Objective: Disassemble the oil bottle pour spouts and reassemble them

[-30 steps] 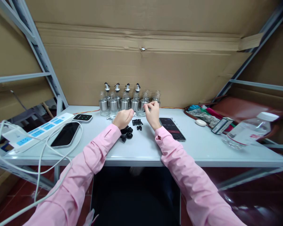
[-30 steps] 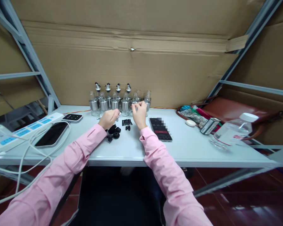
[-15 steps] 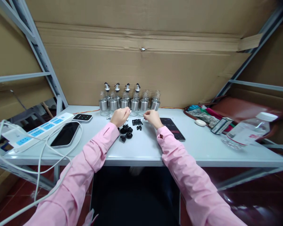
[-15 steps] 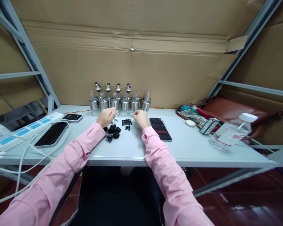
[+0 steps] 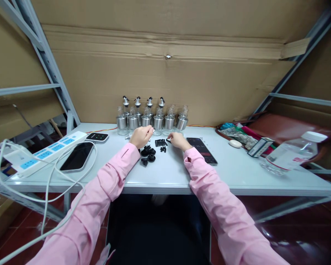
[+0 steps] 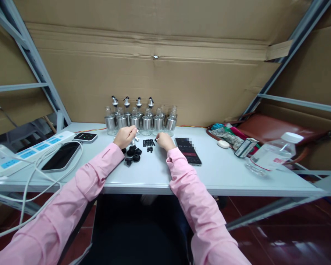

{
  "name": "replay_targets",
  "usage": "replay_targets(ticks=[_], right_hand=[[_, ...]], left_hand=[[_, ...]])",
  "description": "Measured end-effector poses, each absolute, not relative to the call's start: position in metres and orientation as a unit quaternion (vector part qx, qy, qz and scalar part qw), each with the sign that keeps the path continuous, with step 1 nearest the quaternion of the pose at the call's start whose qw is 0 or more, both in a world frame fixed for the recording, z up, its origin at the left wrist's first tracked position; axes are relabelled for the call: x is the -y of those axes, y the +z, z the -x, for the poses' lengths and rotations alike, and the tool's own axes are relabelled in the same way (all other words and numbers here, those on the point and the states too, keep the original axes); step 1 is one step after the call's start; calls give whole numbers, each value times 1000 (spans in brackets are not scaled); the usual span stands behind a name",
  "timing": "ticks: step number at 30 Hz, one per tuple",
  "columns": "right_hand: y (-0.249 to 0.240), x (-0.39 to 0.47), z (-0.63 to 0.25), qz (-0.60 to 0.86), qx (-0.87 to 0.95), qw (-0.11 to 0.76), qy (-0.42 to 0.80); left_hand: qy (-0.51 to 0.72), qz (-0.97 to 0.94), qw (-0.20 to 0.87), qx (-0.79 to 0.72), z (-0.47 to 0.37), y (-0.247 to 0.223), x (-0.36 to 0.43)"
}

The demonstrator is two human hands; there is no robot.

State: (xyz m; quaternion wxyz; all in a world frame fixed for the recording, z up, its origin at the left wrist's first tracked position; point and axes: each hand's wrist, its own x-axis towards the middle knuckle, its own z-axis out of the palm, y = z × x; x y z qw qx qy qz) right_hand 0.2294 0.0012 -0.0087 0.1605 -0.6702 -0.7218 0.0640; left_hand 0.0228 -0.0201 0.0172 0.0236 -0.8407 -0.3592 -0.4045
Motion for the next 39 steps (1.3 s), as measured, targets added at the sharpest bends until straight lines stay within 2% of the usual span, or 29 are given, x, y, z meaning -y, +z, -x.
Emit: replay_targets(ticks=[13,23,30,39], right_hand=[[0,9,-221,668,719,174,77],[1,11,-213,667,706,175,161],[3,10,-215,645,732,184,117],[-13,0,-216,442,869,206,83]], left_hand=[[-399,841,25,364,-23,17,19],[-397,842,23,363,-23,16,19],[-399,843,18,360,-23,16,17],[-389,844,26,367,-24,17,19]])
